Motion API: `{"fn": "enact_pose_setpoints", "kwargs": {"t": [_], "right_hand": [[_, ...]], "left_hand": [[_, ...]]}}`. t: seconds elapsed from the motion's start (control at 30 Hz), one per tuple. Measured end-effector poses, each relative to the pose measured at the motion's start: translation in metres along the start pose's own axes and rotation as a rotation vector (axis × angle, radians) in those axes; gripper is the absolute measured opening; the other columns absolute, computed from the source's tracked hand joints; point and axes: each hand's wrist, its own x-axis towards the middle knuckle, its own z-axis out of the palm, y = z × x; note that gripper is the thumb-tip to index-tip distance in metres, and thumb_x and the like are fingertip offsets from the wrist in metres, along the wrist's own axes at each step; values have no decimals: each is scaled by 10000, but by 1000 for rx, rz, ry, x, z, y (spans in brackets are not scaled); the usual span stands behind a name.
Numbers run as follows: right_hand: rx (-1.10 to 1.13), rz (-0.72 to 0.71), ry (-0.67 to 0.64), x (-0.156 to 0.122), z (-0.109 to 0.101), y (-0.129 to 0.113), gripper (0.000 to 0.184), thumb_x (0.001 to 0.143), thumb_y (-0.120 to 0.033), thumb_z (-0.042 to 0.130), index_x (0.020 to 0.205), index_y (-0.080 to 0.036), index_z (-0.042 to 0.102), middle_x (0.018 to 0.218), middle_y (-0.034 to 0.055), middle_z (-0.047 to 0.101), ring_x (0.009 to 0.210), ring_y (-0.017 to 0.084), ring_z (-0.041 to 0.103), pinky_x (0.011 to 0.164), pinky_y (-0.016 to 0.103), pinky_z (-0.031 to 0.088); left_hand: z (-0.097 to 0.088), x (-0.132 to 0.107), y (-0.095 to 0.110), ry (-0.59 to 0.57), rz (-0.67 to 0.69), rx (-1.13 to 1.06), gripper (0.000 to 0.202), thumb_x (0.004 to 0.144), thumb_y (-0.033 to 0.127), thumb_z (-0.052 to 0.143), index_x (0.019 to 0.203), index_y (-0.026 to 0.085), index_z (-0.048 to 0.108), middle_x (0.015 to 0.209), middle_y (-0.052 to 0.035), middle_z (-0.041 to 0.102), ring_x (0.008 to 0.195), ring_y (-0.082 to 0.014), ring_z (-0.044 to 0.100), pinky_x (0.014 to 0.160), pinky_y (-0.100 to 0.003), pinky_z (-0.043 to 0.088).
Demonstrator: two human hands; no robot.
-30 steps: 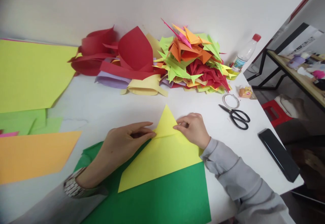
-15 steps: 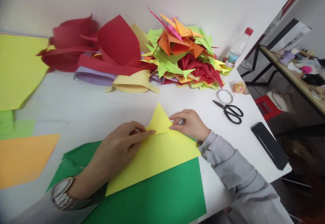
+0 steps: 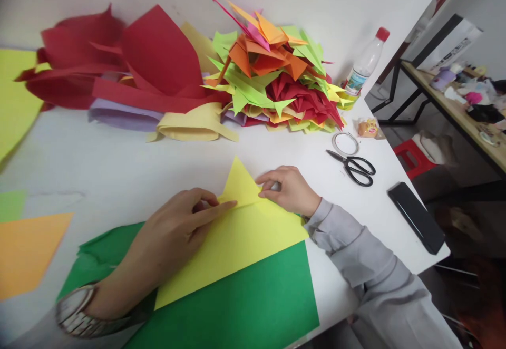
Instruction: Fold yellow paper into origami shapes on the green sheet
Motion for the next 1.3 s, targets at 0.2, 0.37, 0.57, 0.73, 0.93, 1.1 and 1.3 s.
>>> {"fn": "enact_pose_setpoints", "kwargs": {"t": [0.2, 0.37, 0.57, 0.73, 0.93, 1.1, 1.3], "right_hand": [[-121, -73, -8, 0, 0, -2, 239, 715, -92, 773, 900, -195, 662, 724, -18, 720, 780, 157, 651, 847, 327, 444], [-135, -114, -11, -1, 0, 0, 270, 720, -99, 772, 922, -198, 622, 737, -25, 712, 784, 159, 647, 845, 323, 439], [-170, -149, 31, -1, -1, 2, 233, 720, -148, 785, 876, -205, 622, 772, -5, 686, 816, 175, 629, 830, 334, 457], [-211, -279, 25, -3, 0, 9, 44, 809, -226, 715, 840, -224, 684, 979, 45, 706, 943, 197, 626, 899, 384, 451], [-354, -409, 10, -11, 4, 7, 152, 921, -263, 559, 943, -226, 704, 1143, 49, 701, 1081, 212, 597, 948, 410, 442], [-467, -454, -8, -13, 6, 3, 187, 936, -285, 535, 928, -215, 709, 1156, 52, 700, 1095, 228, 597, 922, 425, 452], [-455, -398, -22, -12, 5, -1, 191, 943, -268, 523, 902, -225, 705, 1146, 41, 705, 1097, 215, 594, 937, 415, 440]], "left_hand": [[-4, 2, 6, -21, 65, 123, 420, 925, 134, 316, 1103, 231, 683, 859, -96, 604, 686, -213, 532, 577, -334, 459], [-6, 4, 9, -9, 100, 234, 402, 934, 140, 330, 1149, 254, 649, 1085, -118, 640, 877, -258, 602, 681, -390, 498], [-5, 7, 10, -59, 278, 184, 395, 952, 103, 287, 1171, 117, 616, 1320, -116, 595, 1276, -281, 487, 1042, -484, 410], [-2, 6, 7, -113, 275, 203, 406, 945, 86, 287, 1221, 94, 585, 1293, -133, 616, 1234, -264, 541, 1050, -473, 417], [-2, 6, 6, -131, 245, 195, 390, 929, 86, 337, 1178, 158, 629, 1303, -85, 618, 1233, -253, 543, 1038, -460, 427], [-4, 6, 7, -32, 220, 209, 370, 898, 56, 359, 1083, 121, 673, 1213, -122, 669, 1136, -249, 607, 965, -438, 483], [-9, 11, 6, 113, 160, 132, 272, 878, 80, 444, 940, 131, 704, 979, -95, 742, 903, -227, 646, 897, -437, 528]]}}
